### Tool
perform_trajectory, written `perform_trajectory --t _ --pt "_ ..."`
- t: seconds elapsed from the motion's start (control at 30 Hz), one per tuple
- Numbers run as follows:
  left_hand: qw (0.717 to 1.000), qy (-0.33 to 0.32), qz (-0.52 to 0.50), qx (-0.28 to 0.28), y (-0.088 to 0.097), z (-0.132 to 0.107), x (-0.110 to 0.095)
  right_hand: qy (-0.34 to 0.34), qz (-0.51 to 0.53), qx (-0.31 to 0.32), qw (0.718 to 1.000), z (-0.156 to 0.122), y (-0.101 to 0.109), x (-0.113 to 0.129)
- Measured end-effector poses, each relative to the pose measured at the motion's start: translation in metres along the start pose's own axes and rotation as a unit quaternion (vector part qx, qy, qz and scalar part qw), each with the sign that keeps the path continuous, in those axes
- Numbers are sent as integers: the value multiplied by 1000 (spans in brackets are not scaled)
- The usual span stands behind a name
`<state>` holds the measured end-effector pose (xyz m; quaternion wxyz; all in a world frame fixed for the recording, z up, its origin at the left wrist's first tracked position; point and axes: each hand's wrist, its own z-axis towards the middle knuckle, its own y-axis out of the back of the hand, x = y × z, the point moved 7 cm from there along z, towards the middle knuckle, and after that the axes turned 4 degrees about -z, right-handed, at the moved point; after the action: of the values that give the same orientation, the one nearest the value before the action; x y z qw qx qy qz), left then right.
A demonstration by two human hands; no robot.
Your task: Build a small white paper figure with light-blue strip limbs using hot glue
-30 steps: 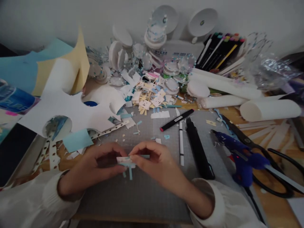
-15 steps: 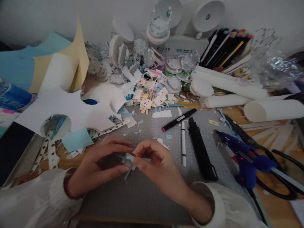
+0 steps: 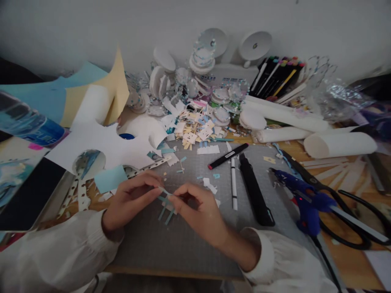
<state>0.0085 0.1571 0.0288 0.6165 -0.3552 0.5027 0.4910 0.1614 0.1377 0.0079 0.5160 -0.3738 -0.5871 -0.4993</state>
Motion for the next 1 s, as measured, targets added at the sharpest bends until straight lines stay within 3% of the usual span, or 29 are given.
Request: perform_trajectory --t 0.17,0.33,0.53,0.6,0.7,0.87,0.93,1.0 --pt "1000 -5 -9 22 -6 -3 0 -9 44 -9 999 2 -2 0" --pt "999 -5 -53 -3 -3 -5 1 -3 43 -17 999 3 -1 2" --pt "999 -10 -33 -27 -1 -7 0 13 18 5 1000 -1 -9 0" --pt "997 13 -66 -31 -2 -8 4 20 1 16 1000 -3 -11 1" --pt "984 96 -143 -52 -2 -9 17 42 -47 32 998 -3 -7 8" --pt "930 200 -284 -122 2 -10 35 95 -128 52 986 -12 10 28" --pt "919 210 -306 -131 2 -9 36 100 -140 14 985 -29 27 33" --pt "917 214 -310 -133 3 -8 37 102 -175 -70 977 -58 53 35"
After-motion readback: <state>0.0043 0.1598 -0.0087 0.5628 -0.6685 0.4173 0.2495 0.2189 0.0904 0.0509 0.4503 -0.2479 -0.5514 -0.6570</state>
